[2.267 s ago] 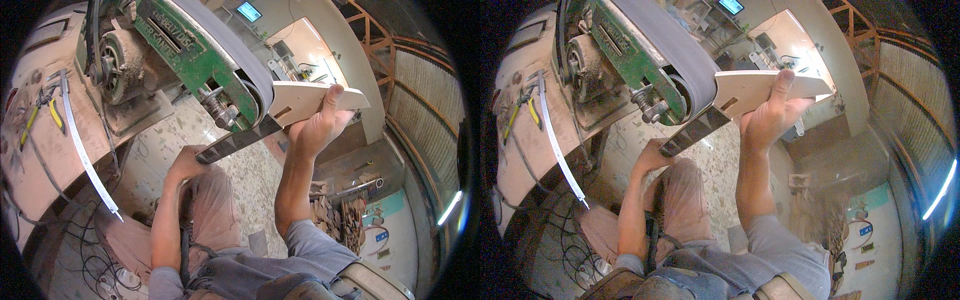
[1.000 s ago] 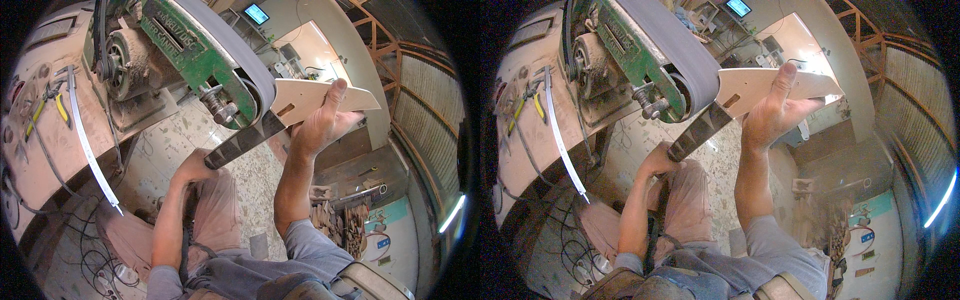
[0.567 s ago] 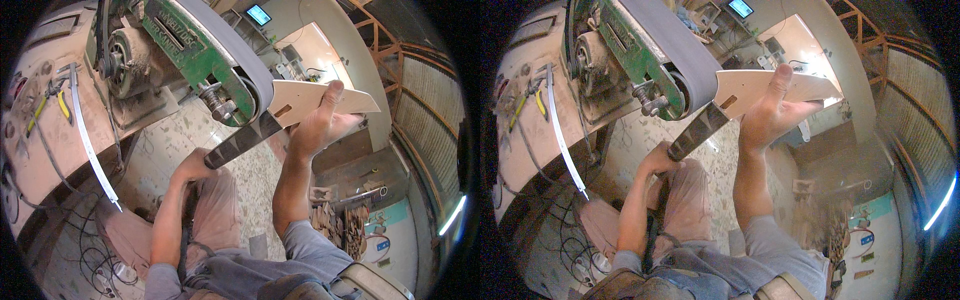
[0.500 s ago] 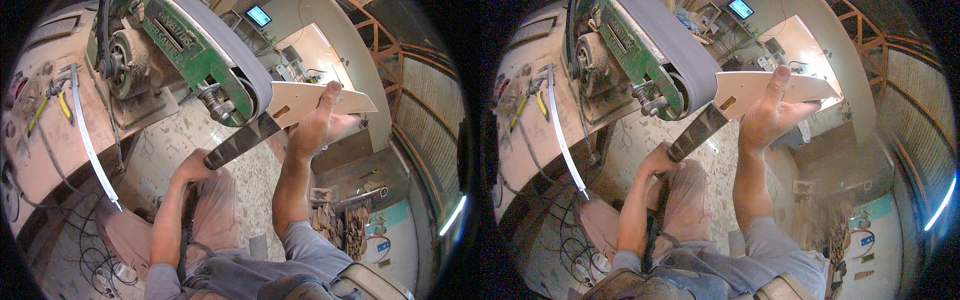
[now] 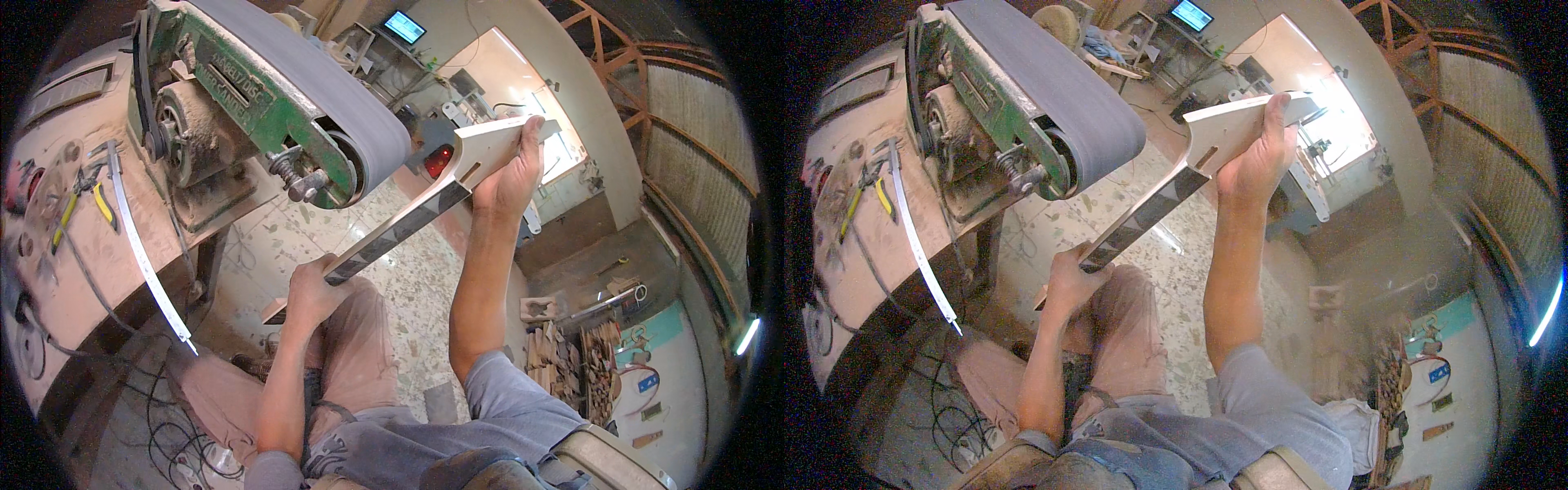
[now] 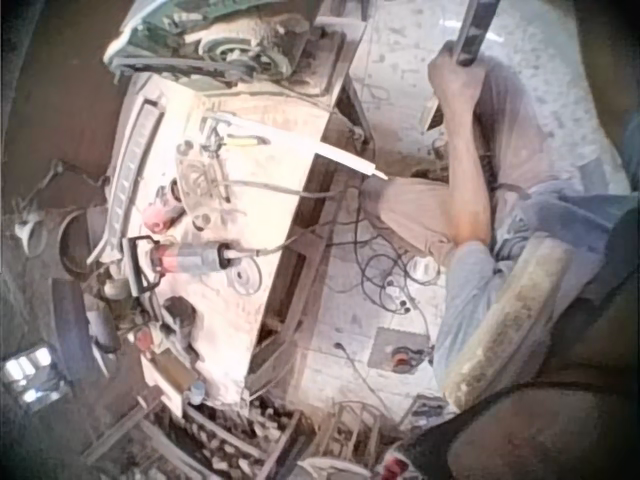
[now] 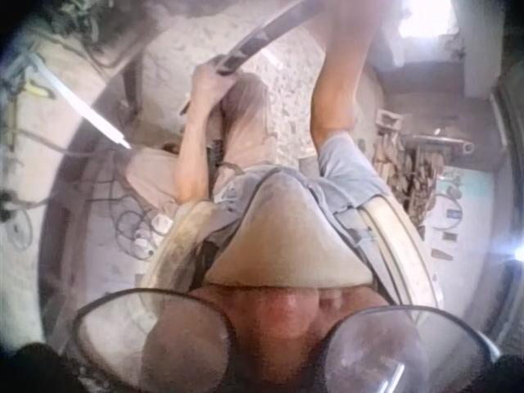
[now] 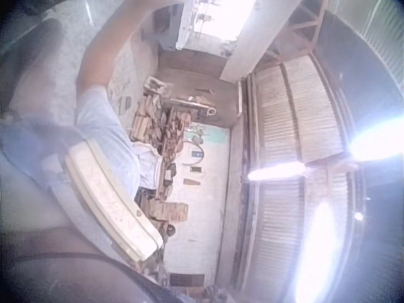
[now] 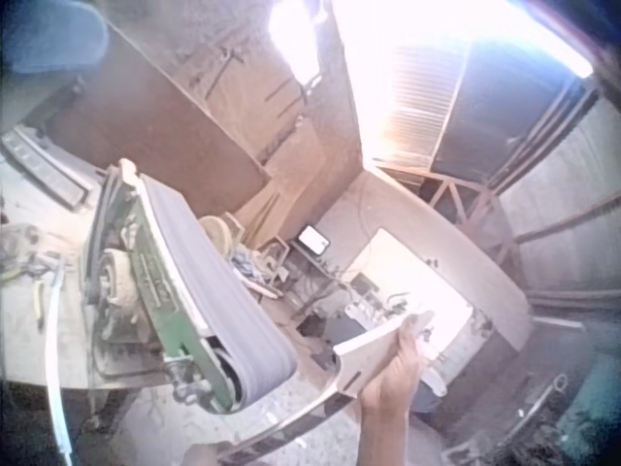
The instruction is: The person sands the wood of a guitar neck using a belt sander, moving the headstock and neck across the abrasive belt. The person then measures the thickness of the neck with a caliper and continues sanding the curved surfaces of the wood.
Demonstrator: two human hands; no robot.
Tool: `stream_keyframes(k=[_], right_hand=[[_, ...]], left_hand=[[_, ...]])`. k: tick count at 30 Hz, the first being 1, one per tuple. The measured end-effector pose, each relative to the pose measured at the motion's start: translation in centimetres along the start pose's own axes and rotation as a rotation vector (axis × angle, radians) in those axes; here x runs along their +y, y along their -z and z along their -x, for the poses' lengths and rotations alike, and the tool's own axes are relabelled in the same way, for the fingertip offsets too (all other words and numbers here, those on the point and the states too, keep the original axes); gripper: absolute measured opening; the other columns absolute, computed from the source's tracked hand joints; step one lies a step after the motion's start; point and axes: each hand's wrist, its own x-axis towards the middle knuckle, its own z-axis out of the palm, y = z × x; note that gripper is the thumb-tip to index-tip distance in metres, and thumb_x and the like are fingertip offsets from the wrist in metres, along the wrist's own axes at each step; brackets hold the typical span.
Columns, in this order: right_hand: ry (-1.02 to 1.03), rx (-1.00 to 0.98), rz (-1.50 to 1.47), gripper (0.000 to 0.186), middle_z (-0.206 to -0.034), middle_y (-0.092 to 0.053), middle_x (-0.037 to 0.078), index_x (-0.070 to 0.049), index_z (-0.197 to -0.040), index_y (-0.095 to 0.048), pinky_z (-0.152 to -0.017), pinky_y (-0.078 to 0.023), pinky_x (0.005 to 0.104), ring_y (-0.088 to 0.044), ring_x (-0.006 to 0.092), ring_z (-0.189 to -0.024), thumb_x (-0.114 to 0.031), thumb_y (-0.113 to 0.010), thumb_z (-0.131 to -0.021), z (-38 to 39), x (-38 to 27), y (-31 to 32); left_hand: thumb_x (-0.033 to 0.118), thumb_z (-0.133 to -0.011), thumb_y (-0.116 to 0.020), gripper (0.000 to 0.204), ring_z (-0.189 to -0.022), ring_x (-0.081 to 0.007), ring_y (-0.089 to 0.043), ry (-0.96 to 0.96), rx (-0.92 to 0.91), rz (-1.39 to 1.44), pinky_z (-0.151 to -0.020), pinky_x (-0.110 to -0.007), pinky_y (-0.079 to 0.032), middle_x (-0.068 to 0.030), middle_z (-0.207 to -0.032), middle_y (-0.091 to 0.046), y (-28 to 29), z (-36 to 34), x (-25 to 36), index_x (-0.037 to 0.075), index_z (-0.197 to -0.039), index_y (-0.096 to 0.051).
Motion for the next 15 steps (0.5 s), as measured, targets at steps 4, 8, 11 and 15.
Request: stream_keyframes(k=[4,8,11,15], right_hand=[[0.001,-0.010,-0.002,0.040,-0.096,-0.059,0.005,-0.006,-0.116,-0.047,-0.080,-0.053,0.0361,-0.062,0.0186,-0.088,-0.033,-0.070,-0.098,-0.3,0.3,-0.4],[0.018,-0.047,0.003,0.045,-0.101,-0.058,0.005,-0.005,-0.120,-0.046,-0.083,-0.052,0.0355,-0.061,0.0185,-0.091,-0.034,-0.072,-0.097,-0.2,0.4,-1.6],[0.057,-0.053,0.060,0.051,-0.106,-0.057,0.006,-0.003,-0.126,-0.044,-0.086,-0.051,0.0356,-0.060,0.0180,-0.098,-0.034,-0.072,-0.097,-0.4,0.7,-2.9],[0.149,-0.029,0.170,0.059,-0.111,-0.056,0.009,0.001,-0.132,-0.041,-0.092,-0.049,0.0353,-0.058,0.0185,-0.104,-0.036,-0.071,-0.098,0.6,0.3,-4.4]], left_hand=[[0.017,-0.076,-0.080,0.037,-0.085,-0.0275,-0.074,-0.033,0.021,0.002,-0.081,-0.036,-0.056,-0.0192,-0.092,-0.076,0.1,-0.1,-0.3,-0.002,-0.107,-0.074],[0.018,-0.074,-0.080,0.038,-0.084,-0.0302,-0.074,-0.026,0.025,0.078,-0.080,-0.037,-0.056,-0.0198,-0.090,-0.075,0.1,-0.5,-0.7,-0.001,-0.105,-0.073],[0.019,-0.071,-0.078,0.037,-0.084,-0.0341,-0.073,-0.062,0.015,0.114,-0.079,-0.039,-0.055,-0.0212,-0.088,-0.073,0.8,-1.2,-0.9,0.002,-0.103,-0.074],[0.018,-0.069,-0.078,0.039,-0.083,-0.0295,-0.073,-0.065,-0.072,0.149,-0.080,-0.037,-0.055,-0.0205,-0.088,-0.074,1.3,-1.8,-1.0,0.000,-0.105,-0.073]])
